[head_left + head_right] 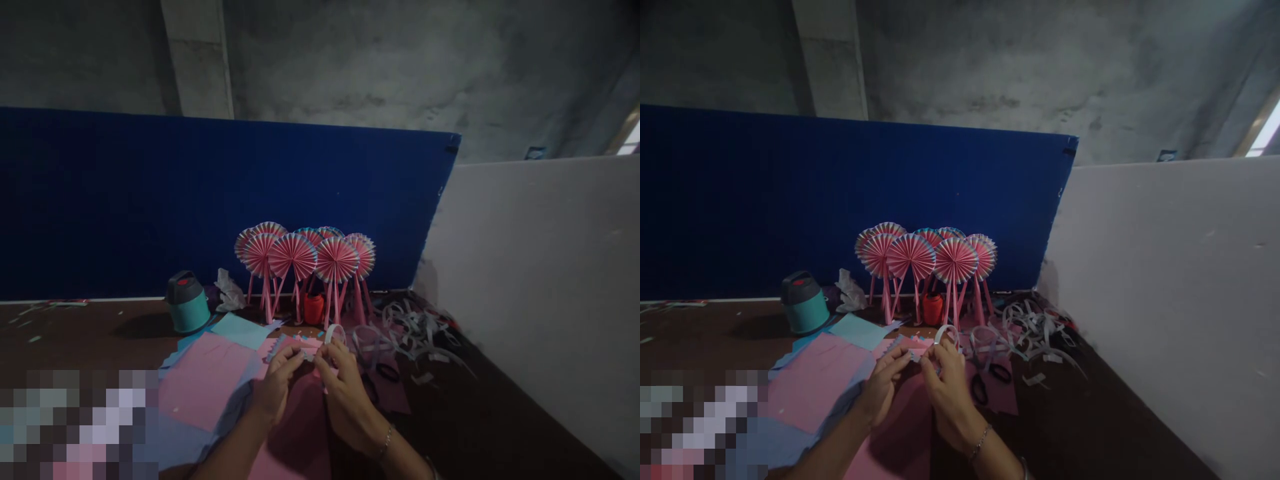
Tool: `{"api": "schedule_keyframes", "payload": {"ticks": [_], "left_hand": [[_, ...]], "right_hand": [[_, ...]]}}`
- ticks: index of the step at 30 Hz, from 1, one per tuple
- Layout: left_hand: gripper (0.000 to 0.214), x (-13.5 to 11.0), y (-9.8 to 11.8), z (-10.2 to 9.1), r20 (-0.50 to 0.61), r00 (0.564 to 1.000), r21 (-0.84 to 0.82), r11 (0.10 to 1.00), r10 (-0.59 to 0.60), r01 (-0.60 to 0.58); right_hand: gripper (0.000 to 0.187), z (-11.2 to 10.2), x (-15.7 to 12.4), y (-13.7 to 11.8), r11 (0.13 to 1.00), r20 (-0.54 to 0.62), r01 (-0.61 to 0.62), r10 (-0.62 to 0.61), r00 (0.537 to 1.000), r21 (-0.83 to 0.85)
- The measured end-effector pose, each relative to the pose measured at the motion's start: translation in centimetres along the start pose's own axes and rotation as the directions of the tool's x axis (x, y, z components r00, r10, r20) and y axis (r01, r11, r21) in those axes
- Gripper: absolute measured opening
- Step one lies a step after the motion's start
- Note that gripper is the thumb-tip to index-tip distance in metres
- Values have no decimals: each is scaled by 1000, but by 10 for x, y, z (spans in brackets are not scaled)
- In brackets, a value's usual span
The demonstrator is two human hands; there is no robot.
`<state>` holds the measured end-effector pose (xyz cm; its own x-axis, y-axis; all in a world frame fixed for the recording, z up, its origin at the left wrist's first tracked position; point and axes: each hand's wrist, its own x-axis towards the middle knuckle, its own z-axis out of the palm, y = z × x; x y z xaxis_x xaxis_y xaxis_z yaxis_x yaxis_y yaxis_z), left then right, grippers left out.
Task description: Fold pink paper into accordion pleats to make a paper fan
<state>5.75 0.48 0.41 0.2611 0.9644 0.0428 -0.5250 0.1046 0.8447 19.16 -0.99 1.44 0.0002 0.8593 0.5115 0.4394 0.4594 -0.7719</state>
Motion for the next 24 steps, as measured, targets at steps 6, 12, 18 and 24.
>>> {"api": "schedule_keyframes", "payload": {"ticks": [6, 12, 18, 24], "left_hand": [[28, -1, 0, 0, 22, 999, -38, 999, -37, 38], [28, 1, -3, -3, 38, 997, -56, 996, -60, 62], [28, 3, -3, -5, 43, 997, -13, 998, -62, 63], [30, 2, -1, -3, 46, 997, 17, 998, -56, 55]], "right_hand": [[22, 0, -1, 3, 998, -5, -36, 36, 999, -45], [23, 2, 0, 8, 999, -18, -47, 47, 999, -14], [24, 2, 0, 9, 999, -38, -37, 37, 999, -24], [22, -1, 0, 7, 998, 1, -28, 28, 1000, -58]]}}
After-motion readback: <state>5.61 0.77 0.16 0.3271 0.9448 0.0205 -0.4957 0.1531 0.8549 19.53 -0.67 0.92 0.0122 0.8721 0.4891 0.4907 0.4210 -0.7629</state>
